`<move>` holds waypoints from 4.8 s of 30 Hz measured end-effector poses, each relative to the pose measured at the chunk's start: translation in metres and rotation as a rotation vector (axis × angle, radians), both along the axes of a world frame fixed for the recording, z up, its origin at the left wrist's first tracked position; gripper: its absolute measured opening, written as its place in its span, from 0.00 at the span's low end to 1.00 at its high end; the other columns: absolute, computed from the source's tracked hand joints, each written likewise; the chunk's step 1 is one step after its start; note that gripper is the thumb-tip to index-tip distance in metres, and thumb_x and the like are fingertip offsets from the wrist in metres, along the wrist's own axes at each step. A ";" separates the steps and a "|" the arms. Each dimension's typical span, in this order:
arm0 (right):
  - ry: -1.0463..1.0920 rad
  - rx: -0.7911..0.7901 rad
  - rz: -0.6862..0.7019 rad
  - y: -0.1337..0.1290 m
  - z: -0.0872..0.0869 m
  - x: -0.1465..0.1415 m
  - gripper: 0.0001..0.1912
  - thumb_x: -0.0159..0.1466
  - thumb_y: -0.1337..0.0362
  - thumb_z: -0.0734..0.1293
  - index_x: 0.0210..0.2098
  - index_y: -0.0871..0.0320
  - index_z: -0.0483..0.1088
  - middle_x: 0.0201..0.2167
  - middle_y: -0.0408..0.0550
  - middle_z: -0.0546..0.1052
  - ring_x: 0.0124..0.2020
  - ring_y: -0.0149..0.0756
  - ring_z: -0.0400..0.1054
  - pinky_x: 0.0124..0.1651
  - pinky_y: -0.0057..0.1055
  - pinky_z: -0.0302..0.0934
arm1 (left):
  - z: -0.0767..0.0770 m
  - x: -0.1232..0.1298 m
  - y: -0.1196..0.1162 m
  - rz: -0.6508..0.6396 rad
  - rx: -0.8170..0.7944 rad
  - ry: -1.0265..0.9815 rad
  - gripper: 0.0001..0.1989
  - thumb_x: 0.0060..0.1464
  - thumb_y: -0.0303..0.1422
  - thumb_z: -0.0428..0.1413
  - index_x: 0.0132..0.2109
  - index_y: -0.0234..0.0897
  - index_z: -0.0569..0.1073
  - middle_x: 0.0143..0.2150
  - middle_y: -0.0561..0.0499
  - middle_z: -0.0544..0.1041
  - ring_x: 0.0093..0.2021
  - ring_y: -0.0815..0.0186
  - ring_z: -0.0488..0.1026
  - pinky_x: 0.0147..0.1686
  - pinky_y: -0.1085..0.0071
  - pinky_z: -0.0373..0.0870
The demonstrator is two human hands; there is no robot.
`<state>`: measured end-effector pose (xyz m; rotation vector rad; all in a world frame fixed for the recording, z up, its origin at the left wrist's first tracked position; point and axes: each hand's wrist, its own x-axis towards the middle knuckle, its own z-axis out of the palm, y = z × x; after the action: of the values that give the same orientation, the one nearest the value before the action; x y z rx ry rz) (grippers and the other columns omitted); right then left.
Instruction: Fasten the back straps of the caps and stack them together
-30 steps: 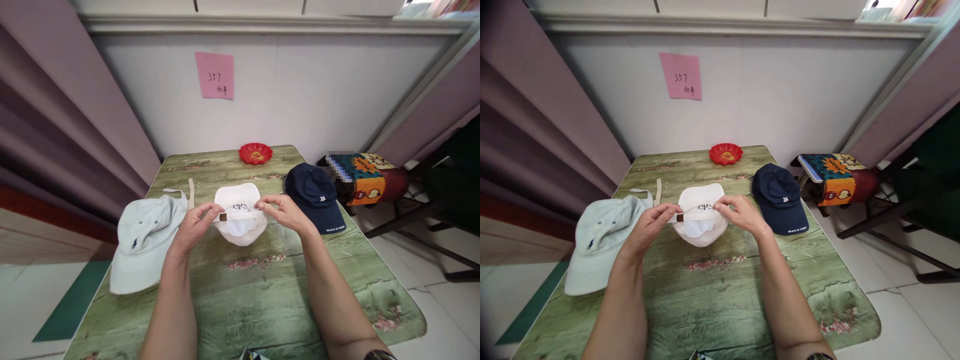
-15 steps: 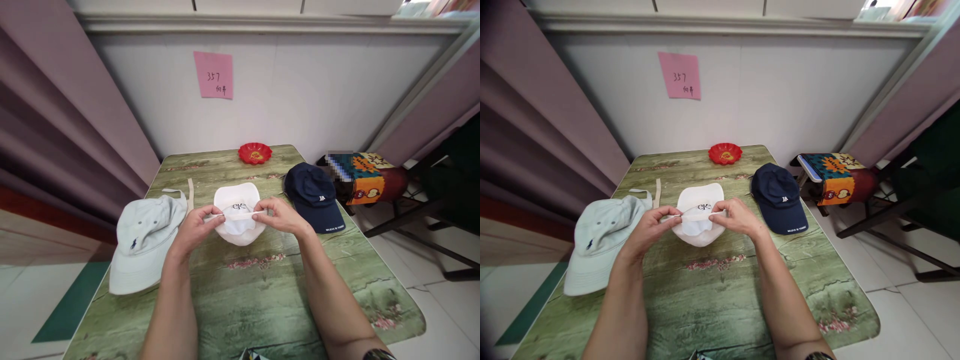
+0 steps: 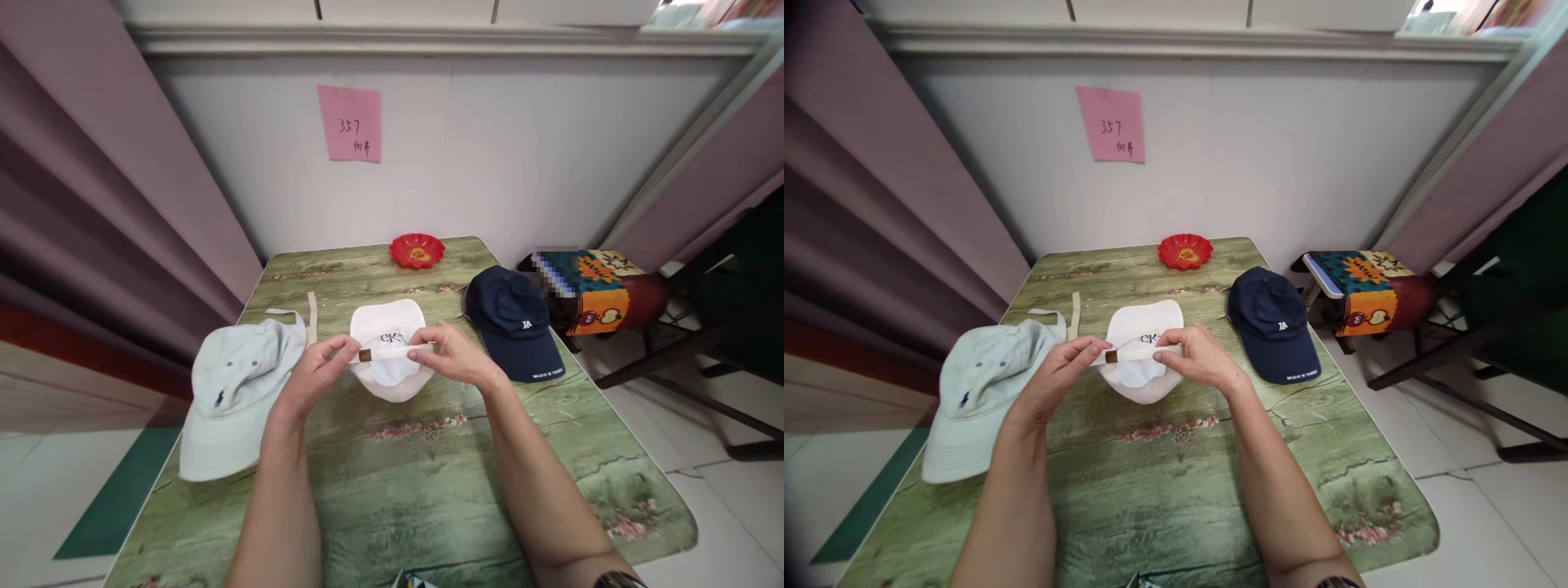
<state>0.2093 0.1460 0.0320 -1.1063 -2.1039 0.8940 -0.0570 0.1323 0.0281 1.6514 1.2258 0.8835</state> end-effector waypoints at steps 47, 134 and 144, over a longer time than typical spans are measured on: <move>0.012 0.012 -0.109 0.001 -0.004 -0.006 0.10 0.65 0.59 0.67 0.30 0.55 0.76 0.30 0.41 0.81 0.29 0.32 0.69 0.66 0.48 0.43 | 0.003 0.010 0.000 0.060 0.045 0.113 0.18 0.52 0.46 0.62 0.44 0.38 0.78 0.44 0.48 0.80 0.44 0.58 0.75 0.46 0.67 0.68; -0.043 0.088 -0.220 0.009 -0.013 0.003 0.15 0.66 0.62 0.60 0.33 0.54 0.78 0.35 0.44 0.82 0.37 0.38 0.72 0.47 0.33 0.58 | -0.006 -0.006 0.003 0.008 0.218 0.266 0.18 0.50 0.37 0.62 0.49 0.41 0.76 0.47 0.48 0.78 0.48 0.57 0.74 0.50 0.62 0.68; -0.034 0.091 -0.219 0.009 -0.014 0.003 0.14 0.67 0.63 0.60 0.32 0.54 0.78 0.33 0.43 0.82 0.36 0.37 0.72 0.44 0.31 0.57 | -0.011 0.001 0.007 -0.017 0.354 0.358 0.11 0.55 0.36 0.60 0.45 0.40 0.80 0.41 0.46 0.80 0.43 0.57 0.76 0.47 0.62 0.68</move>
<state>0.2128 0.1551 0.0177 -1.2820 -1.9828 0.6734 -0.0556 0.1398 0.0167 2.1724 1.3444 0.8533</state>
